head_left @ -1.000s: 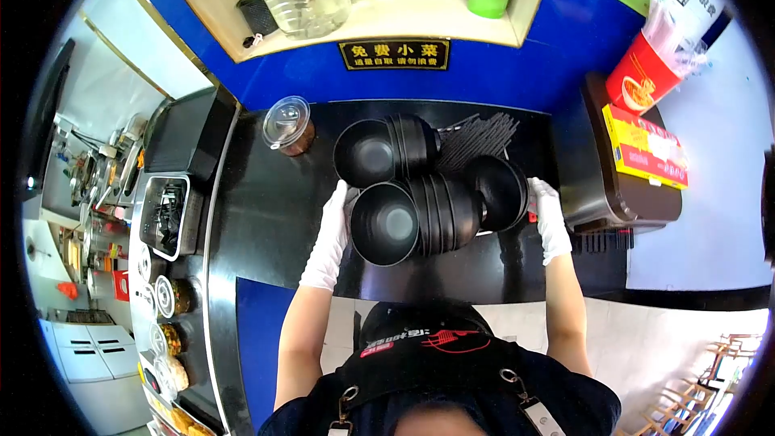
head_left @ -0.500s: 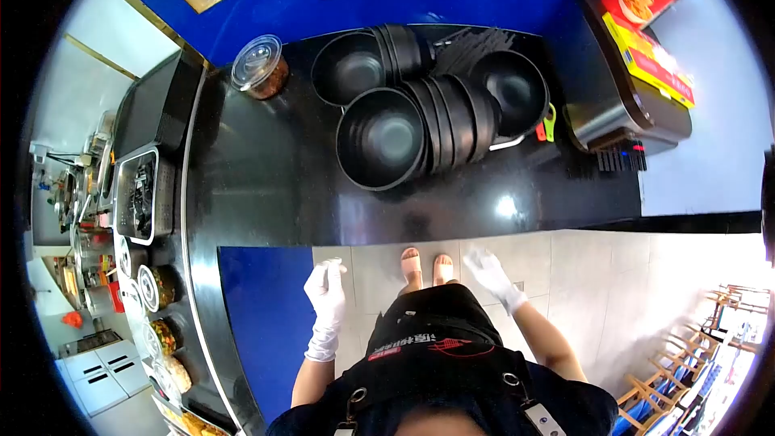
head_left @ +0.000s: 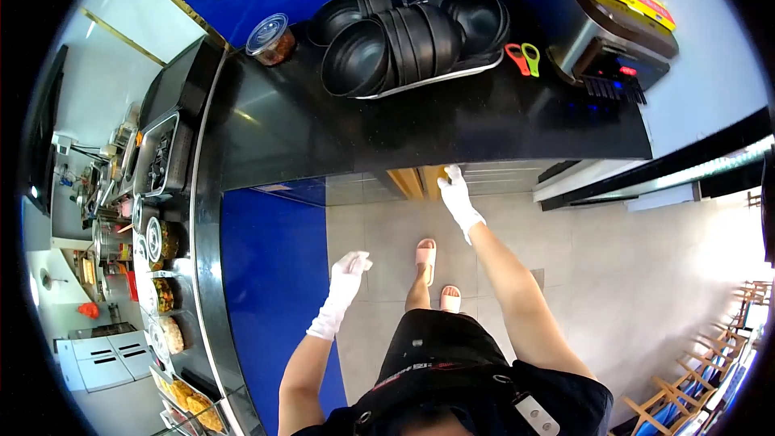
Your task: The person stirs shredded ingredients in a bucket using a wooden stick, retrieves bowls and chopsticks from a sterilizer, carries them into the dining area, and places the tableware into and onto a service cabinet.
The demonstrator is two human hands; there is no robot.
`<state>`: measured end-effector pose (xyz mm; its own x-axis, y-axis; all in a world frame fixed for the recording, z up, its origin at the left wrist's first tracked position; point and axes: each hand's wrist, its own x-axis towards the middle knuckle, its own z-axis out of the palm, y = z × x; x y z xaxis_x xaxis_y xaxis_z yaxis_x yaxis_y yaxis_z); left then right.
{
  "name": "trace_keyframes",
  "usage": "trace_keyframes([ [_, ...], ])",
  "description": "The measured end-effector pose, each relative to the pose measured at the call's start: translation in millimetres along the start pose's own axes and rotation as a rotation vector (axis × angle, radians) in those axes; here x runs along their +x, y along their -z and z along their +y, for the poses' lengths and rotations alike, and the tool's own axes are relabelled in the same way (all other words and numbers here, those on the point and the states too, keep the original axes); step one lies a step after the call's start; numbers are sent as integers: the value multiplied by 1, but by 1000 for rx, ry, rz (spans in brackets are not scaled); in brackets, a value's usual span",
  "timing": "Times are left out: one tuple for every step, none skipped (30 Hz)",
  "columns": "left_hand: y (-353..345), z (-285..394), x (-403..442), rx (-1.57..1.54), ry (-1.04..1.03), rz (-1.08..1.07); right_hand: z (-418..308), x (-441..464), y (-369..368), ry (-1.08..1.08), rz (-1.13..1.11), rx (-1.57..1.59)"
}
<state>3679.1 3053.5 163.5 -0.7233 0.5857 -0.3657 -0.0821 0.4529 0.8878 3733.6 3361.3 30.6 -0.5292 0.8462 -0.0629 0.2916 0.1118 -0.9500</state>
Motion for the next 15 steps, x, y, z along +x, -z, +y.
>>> trace_keyframes([
  [-5, 1, 7, -4, -11, -38, 6, 5, -4, -34, 4, 84],
  [-9, 2, 16, -11, -23, -73, 10, 11, -8, -64, 5, 168],
  [-14, 2, 26, -16, -37, -105, 8, 14, -8, -69, -19, 178],
  [-18, 5, 34, -34, -36, -124, 2, 15, -8, -74, -42, 192],
  [-23, 7, 44, -47, -37, -145, -3, 16, -9, -78, -63, 209],
  [-27, 11, 55, -59, -41, -169, -12, 12, -15, -16, -18, 237],
  [-30, 14, 65, -50, -26, -166, -18, 4, -25, 41, 33, 262],
  [-35, 17, 75, -45, -9, -166, -23, -2, -28, 97, 85, 282],
  [-40, 18, 86, -45, 9, -167, -13, 3, -30, 199, 117, 234],
  [-45, 13, 101, -61, 39, -158, -22, -4, -22, 165, 83, 157],
  [-50, 9, 115, -70, 32, -131, -33, -12, -12, 136, 47, 81],
  [-54, 5, 129, -77, 25, -105, -45, -21, -3, 104, 13, 6],
  [-59, 3, 142, -88, -13, -56, -45, -39, 0, 126, 27, 9],
  [-65, 5, 153, -100, -49, -8, -36, -58, 3, 217, 89, 8],
  [-70, 33, 150, -203, -1, -15, -35, -83, 11, 299, 149, 7],
])
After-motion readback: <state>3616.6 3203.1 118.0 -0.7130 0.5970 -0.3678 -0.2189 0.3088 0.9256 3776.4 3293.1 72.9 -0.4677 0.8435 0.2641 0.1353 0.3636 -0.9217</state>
